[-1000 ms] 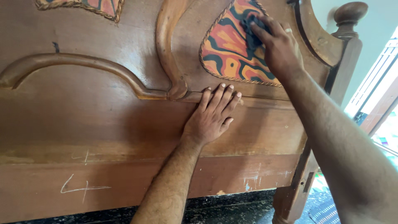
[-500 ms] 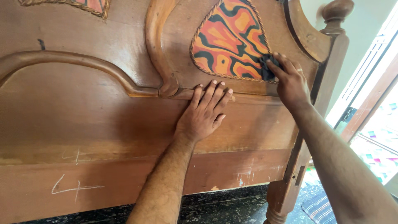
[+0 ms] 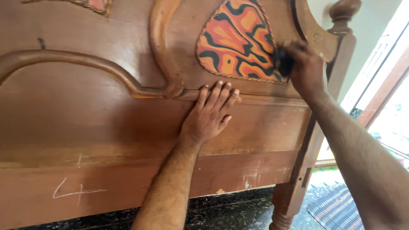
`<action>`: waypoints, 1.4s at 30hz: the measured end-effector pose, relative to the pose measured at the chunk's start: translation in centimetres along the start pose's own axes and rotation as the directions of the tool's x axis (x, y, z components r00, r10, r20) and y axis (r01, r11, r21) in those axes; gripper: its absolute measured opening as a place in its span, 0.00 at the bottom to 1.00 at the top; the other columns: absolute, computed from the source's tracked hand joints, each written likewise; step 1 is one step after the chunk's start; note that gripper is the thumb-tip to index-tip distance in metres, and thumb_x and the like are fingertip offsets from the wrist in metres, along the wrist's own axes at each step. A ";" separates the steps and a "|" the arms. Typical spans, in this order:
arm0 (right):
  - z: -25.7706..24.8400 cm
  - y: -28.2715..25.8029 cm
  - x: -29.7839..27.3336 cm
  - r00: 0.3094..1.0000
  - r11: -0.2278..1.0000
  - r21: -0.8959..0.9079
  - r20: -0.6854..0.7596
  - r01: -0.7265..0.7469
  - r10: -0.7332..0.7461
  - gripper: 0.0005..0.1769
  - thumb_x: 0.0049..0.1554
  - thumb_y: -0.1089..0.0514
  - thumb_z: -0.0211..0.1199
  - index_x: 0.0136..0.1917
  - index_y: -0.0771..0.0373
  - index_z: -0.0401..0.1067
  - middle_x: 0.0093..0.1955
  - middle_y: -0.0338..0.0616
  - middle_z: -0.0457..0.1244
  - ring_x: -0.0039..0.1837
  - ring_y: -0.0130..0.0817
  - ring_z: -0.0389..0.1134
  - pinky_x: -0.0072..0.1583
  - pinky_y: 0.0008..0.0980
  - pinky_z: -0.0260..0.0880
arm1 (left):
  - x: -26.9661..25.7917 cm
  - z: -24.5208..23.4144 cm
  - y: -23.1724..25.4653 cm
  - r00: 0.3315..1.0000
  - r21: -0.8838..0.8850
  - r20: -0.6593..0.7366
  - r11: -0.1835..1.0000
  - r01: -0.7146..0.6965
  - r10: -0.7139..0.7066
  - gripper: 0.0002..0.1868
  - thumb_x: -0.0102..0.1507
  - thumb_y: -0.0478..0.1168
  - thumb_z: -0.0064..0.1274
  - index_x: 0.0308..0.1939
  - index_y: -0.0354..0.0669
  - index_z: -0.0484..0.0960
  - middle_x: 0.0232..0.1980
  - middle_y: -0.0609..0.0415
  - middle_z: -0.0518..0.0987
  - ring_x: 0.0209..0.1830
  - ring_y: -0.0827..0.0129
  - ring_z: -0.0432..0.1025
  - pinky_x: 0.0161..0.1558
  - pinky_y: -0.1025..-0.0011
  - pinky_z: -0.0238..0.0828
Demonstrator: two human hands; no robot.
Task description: The person wipes the surface of a wooden headboard with a dark cloth. They move the cloth back and forth across the flat and carved areas, focusing on the lower and middle sections of the headboard.
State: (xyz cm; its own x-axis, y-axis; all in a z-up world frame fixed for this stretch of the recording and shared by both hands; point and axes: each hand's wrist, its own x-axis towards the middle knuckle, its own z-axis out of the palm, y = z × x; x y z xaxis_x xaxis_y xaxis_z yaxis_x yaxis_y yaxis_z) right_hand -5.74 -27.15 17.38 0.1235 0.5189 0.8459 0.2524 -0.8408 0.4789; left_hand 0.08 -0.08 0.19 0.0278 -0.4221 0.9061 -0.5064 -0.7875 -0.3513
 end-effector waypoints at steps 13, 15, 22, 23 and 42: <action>8.3 -8.4 11.3 0.974 0.991 0.127 -0.219 -0.037 0.064 0.29 0.50 0.69 0.66 0.66 0.67 0.71 0.65 0.65 0.61 0.64 0.66 0.63 0.63 0.53 0.66 | 0.0 0.3 0.1 1.000 0.045 0.006 0.999 0.007 -0.007 0.45 0.64 0.62 0.48 0.80 0.47 0.54 0.80 0.47 0.59 0.80 0.54 0.52 0.76 0.47 0.47; 9.3 -9.3 9.9 0.969 0.989 0.145 -0.235 -0.037 0.071 0.36 0.50 0.72 0.62 0.72 0.67 0.67 0.72 0.65 0.59 0.71 0.65 0.61 0.71 0.51 0.63 | 0.0 0.3 0.1 1.000 0.037 0.009 0.999 0.014 -0.015 0.45 0.64 0.61 0.48 0.80 0.48 0.54 0.80 0.47 0.59 0.80 0.54 0.52 0.76 0.47 0.46; 9.0 -11.4 5.0 0.998 0.977 0.214 -0.057 0.004 0.009 0.40 0.49 0.79 0.55 0.75 0.64 0.67 0.79 0.60 0.54 0.81 0.60 0.54 0.81 0.49 0.56 | -0.2 0.7 0.1 1.000 0.013 -0.011 1.000 0.002 -0.002 0.41 0.64 0.61 0.49 0.77 0.46 0.61 0.78 0.46 0.61 0.80 0.53 0.52 0.75 0.46 0.46; 8.7 -11.7 4.5 1.000 0.974 0.225 -0.018 0.018 -0.014 0.40 0.49 0.79 0.56 0.75 0.63 0.67 0.79 0.59 0.54 0.82 0.61 0.53 0.80 0.49 0.56 | -0.2 0.7 0.1 1.000 0.010 -0.003 1.000 -0.006 0.006 0.40 0.65 0.61 0.49 0.76 0.46 0.63 0.78 0.46 0.61 0.80 0.53 0.52 0.75 0.46 0.46; -0.2 -0.8 -6.6 0.919 0.987 -0.157 0.386 -0.019 0.079 0.40 0.51 0.75 0.56 0.75 0.52 0.68 0.83 0.46 0.53 0.80 0.48 0.56 0.71 0.49 0.64 | -0.1 -0.4 0.1 1.000 -0.028 0.006 1.000 0.011 -0.011 0.43 0.64 0.58 0.51 0.79 0.47 0.56 0.79 0.49 0.60 0.80 0.55 0.52 0.76 0.47 0.45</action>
State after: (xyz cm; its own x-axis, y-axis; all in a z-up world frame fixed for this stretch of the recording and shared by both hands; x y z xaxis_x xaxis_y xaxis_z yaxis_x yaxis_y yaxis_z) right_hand -6.95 -29.89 11.49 0.5037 0.4697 0.7251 0.0960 -0.8645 0.4933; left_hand -0.33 0.05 0.13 0.0384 -0.4163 0.9084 -0.5297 -0.7793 -0.3348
